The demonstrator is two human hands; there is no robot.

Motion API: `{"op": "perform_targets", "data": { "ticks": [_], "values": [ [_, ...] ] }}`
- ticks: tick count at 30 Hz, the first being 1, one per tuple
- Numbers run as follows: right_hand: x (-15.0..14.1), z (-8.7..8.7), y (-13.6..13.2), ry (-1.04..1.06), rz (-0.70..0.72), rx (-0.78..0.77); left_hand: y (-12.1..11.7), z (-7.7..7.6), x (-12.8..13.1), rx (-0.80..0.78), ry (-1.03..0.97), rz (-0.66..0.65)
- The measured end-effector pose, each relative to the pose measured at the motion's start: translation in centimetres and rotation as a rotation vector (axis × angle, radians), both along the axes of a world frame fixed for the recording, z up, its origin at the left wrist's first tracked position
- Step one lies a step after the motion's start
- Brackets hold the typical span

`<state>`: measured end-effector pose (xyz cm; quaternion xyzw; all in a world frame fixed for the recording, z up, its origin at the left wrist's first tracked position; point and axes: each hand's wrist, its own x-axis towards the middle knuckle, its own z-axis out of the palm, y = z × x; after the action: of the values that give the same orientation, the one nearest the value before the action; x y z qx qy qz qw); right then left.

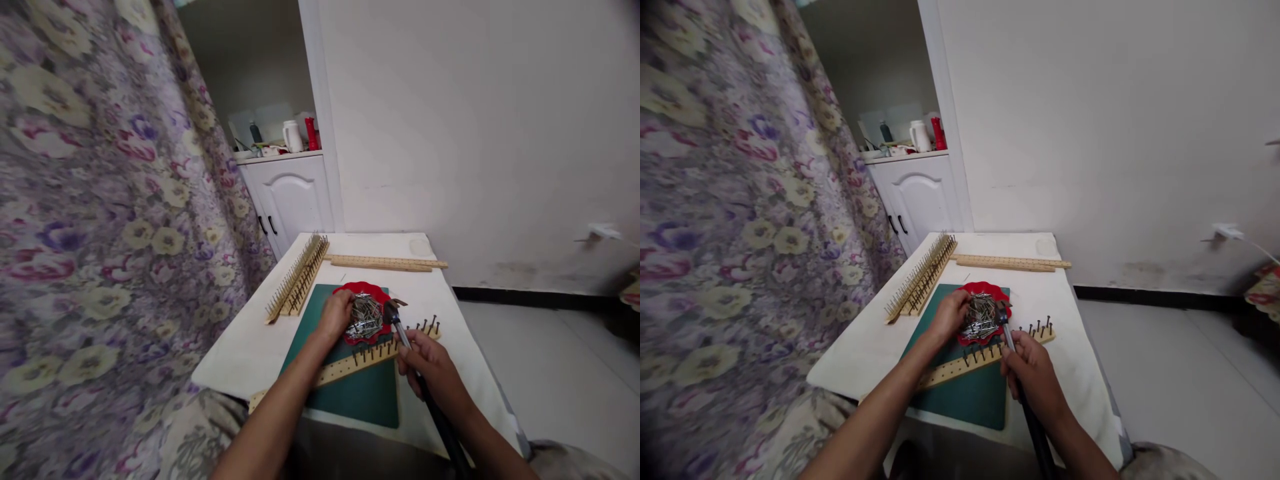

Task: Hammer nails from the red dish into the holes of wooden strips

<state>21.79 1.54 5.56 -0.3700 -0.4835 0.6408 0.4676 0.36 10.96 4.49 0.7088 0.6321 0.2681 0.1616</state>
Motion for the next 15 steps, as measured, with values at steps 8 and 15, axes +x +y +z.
{"op": "perform_targets", "data": {
  "ticks": [8,15],
  "values": [
    [-0.5,-0.6,-1.4,0.009,0.108,-0.008,-7.7,-2.3,-3.8,-0.010,-0.664,0.128],
    [-1.8,-1.2,-2.4,-0.015,0.181,0.002,-10.9,-4.8,-2.2,-0.045,-0.590,0.180]
  ]
}}
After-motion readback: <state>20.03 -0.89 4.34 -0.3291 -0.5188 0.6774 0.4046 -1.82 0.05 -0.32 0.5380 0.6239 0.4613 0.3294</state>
